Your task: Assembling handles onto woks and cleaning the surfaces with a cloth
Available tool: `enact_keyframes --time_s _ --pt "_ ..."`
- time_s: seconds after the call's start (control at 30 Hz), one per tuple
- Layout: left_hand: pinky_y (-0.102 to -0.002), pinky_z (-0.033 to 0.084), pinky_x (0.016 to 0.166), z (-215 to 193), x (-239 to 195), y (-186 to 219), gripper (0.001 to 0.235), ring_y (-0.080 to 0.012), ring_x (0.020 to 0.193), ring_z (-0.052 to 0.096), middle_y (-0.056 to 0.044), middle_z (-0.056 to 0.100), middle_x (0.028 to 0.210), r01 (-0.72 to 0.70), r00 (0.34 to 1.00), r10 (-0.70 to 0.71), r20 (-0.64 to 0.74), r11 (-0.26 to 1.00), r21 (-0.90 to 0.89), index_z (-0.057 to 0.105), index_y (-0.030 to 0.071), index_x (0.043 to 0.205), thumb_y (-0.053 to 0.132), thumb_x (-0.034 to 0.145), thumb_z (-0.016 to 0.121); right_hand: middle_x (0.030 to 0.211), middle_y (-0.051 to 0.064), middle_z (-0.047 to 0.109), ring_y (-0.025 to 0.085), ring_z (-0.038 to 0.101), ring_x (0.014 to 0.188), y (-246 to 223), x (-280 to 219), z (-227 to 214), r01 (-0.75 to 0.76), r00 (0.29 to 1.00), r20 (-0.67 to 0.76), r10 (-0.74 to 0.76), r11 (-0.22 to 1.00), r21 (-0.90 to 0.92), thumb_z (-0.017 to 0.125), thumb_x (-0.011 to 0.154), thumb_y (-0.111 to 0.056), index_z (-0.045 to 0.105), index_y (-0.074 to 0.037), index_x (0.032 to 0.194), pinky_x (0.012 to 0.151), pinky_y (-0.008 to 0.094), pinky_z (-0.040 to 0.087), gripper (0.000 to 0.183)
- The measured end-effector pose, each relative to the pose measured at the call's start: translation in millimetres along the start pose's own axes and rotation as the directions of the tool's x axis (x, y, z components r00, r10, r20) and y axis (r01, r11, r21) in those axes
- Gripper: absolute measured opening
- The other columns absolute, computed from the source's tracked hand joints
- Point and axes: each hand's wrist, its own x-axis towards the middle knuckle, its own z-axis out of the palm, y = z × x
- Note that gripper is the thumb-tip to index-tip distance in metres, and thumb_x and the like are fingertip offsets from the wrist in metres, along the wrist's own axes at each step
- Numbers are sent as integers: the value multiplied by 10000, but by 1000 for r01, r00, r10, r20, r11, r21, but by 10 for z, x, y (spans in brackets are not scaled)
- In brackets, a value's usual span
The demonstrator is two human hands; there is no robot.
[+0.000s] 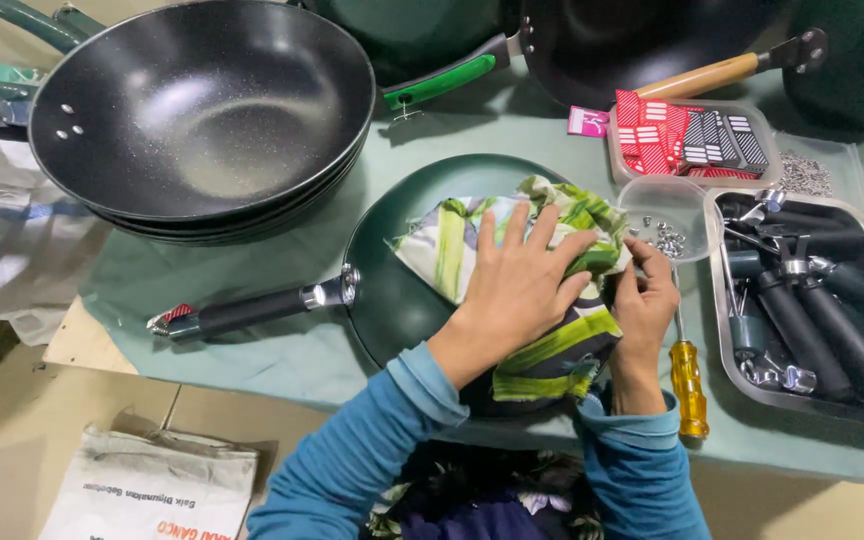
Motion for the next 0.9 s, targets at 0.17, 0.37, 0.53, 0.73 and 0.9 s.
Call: enact_keyframes --time_s 0.17,0.37,0.53,0.73,0.9 --pt "-764 267 1118 -124 101 -145 544 -497 1358 526 -156 491 1515 -28 989 63 137 970 -242 454 345 1467 624 999 448 1080 116 648 146 587 1009 -261 -4 3 -2 999 -42 8 990 139 577 1083 -28 661 -27 1284 931 357 523 217" --pt "-478 472 1102 -916 -140 -513 296 -325 1305 621 -112 653 1352 -2 928 -188 -323 862 -506 662 212 1298 360 1068 550 1291 196 564 326 507 1226 -993 45 20 173 985 0 -175 975 -137 456 1174 -198 540 -24 1438 1055 459 360 327" --pt "-584 431 1069 -1053 -463 -832 503 -495 1260 563 -298 617 1333 364 863 -504 -5 631 -685 540 86 1427 425 1101 360 1543 239 434 493 322 1464 -1162 -14 493 516 810 552 -198 689 -509 570 924 -708 595 -293 1438 1041 782 269 661" --pt "-534 406 1114 -917 -569 -1019 499 -402 1302 565 -183 669 1320 389 848 -528 38 574 -721 582 136 1403 433 1105 313 1450 167 550 440 440 1423 -1369 -425 659 755 653 554 -516 504 -420 536 887 -779 662 -407 1321 1032 650 369 585" --pt "-436 426 1116 -778 -560 -1214 476 -282 1283 596 -83 678 1308 385 879 -473 57 635 -670 672 209 1315 453 1105 322 1440 159 575 408 470 1415 -1051 -789 390 697 715 367 -595 559 -450 658 858 -708 710 -382 1273 1122 612 298 530"
